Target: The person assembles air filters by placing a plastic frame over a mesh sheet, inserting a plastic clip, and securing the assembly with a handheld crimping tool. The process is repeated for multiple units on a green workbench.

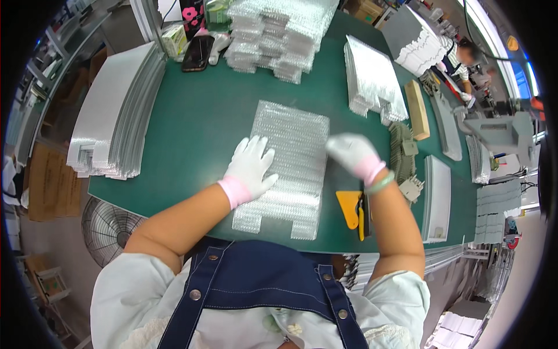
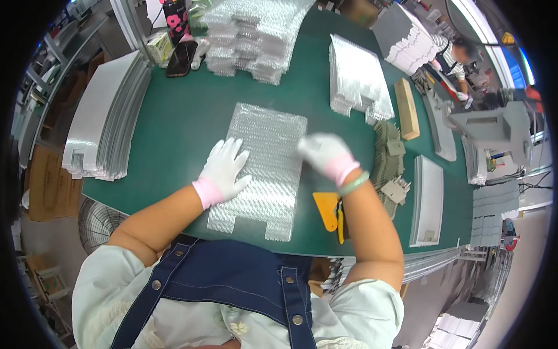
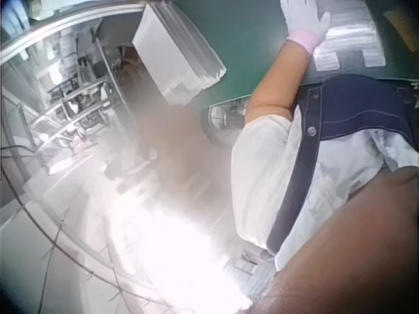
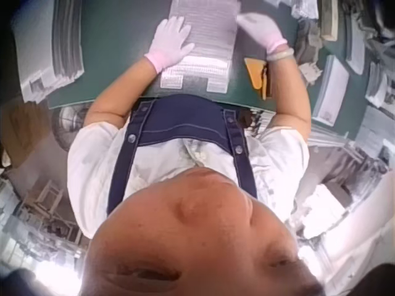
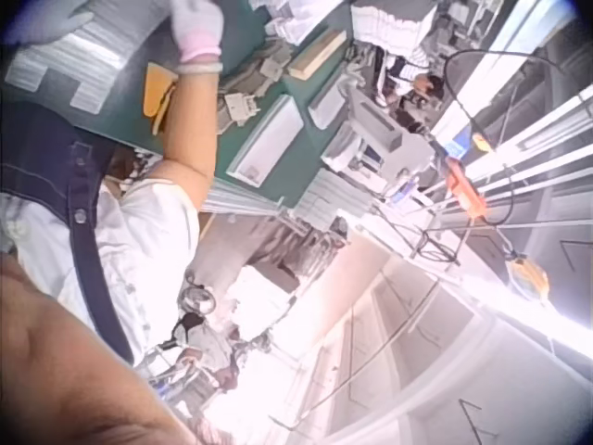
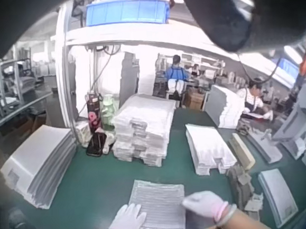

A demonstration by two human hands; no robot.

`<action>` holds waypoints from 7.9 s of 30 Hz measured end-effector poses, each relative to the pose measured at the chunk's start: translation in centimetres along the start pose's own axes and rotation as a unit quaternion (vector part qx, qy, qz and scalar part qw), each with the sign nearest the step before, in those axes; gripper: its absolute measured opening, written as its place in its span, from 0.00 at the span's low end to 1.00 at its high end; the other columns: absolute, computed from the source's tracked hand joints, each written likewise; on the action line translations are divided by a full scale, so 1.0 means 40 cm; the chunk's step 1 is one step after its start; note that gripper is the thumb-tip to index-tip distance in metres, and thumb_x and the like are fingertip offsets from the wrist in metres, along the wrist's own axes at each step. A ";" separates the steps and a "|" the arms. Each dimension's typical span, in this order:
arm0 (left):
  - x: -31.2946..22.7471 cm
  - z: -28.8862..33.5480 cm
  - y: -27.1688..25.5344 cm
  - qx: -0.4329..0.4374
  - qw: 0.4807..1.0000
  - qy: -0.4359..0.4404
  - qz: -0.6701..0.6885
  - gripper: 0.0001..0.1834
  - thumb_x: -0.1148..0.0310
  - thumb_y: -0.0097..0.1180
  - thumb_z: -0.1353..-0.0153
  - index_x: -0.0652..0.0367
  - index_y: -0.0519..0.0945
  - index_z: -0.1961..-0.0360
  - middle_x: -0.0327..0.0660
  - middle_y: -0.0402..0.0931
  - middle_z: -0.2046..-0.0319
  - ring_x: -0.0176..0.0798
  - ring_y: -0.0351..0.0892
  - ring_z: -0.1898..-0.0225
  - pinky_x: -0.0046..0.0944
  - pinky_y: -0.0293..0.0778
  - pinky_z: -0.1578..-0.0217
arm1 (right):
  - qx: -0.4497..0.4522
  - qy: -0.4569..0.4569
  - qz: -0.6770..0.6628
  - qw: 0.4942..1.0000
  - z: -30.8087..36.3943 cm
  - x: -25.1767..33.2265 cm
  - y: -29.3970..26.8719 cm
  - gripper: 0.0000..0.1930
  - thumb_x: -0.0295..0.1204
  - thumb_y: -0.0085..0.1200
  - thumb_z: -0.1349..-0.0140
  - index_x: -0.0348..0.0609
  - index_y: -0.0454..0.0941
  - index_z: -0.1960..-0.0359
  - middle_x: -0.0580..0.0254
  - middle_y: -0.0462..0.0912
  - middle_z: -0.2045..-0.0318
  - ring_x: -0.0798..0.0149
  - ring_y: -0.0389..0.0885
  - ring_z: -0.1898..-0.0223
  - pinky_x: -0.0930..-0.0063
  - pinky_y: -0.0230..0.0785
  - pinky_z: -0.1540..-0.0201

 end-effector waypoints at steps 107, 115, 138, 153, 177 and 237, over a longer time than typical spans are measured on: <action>-0.021 0.135 -0.025 0.065 0.939 -0.334 0.046 0.32 0.44 0.56 0.38 0.66 0.71 0.54 0.55 0.82 0.69 0.57 0.83 0.64 0.51 0.78 0.62 | -0.150 0.208 0.052 0.965 0.323 0.064 0.332 0.34 0.48 0.55 0.36 0.34 0.66 0.37 0.36 0.81 0.55 0.40 0.81 0.53 0.53 0.73 0.50; -0.031 0.129 -0.041 0.048 0.946 -0.320 -0.018 0.33 0.45 0.62 0.43 0.67 0.72 0.56 0.56 0.77 0.59 0.58 0.82 0.59 0.50 0.79 0.58 | -0.171 0.190 0.126 0.958 0.332 0.080 0.320 0.35 0.52 0.61 0.41 0.35 0.70 0.43 0.42 0.79 0.52 0.41 0.81 0.54 0.54 0.74 0.52; -0.232 0.341 0.005 0.079 0.984 0.020 -0.155 0.31 0.54 0.58 0.41 0.71 0.73 0.46 0.57 0.71 0.47 0.55 0.69 0.45 0.51 0.66 0.43 | -0.090 -0.005 0.238 0.967 0.457 0.215 0.427 0.41 0.58 0.64 0.52 0.28 0.73 0.52 0.49 0.73 0.56 0.51 0.73 0.53 0.59 0.67 0.53; -0.241 0.364 -0.097 0.096 0.995 0.030 -0.006 0.11 0.63 0.58 0.44 0.62 0.79 0.68 0.46 0.75 0.69 0.50 0.77 0.66 0.48 0.73 0.64 | -0.172 0.107 0.355 0.913 0.408 -0.362 -0.253 0.22 0.39 0.69 0.54 0.50 0.83 0.55 0.55 0.81 0.50 0.54 0.79 0.46 0.66 0.70 0.43; -0.186 0.548 0.100 0.068 0.571 -0.470 0.670 0.31 0.43 0.49 0.31 0.65 0.80 0.49 0.44 0.80 0.54 0.30 0.70 0.65 0.35 0.70 0.56 | 0.035 0.291 -0.818 0.494 0.650 0.169 0.641 0.12 0.24 0.45 0.31 0.36 0.68 0.47 0.53 0.77 0.55 0.59 0.79 0.60 0.65 0.76 0.53; -0.190 0.570 0.110 0.135 0.514 -0.388 0.753 0.20 0.58 0.56 0.32 0.65 0.73 0.50 0.48 0.77 0.57 0.37 0.75 0.61 0.38 0.75 0.61 | -0.009 0.186 -0.850 0.493 0.588 0.144 0.616 0.13 0.38 0.51 0.28 0.42 0.74 0.52 0.56 0.83 0.53 0.63 0.82 0.58 0.71 0.78 0.60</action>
Point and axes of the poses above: each hand's wrist, its own z-axis away from the middle knuckle, its own y-axis out of the palm, x = y × z, the point moved 4 cm from there along -z, towards the middle knuckle
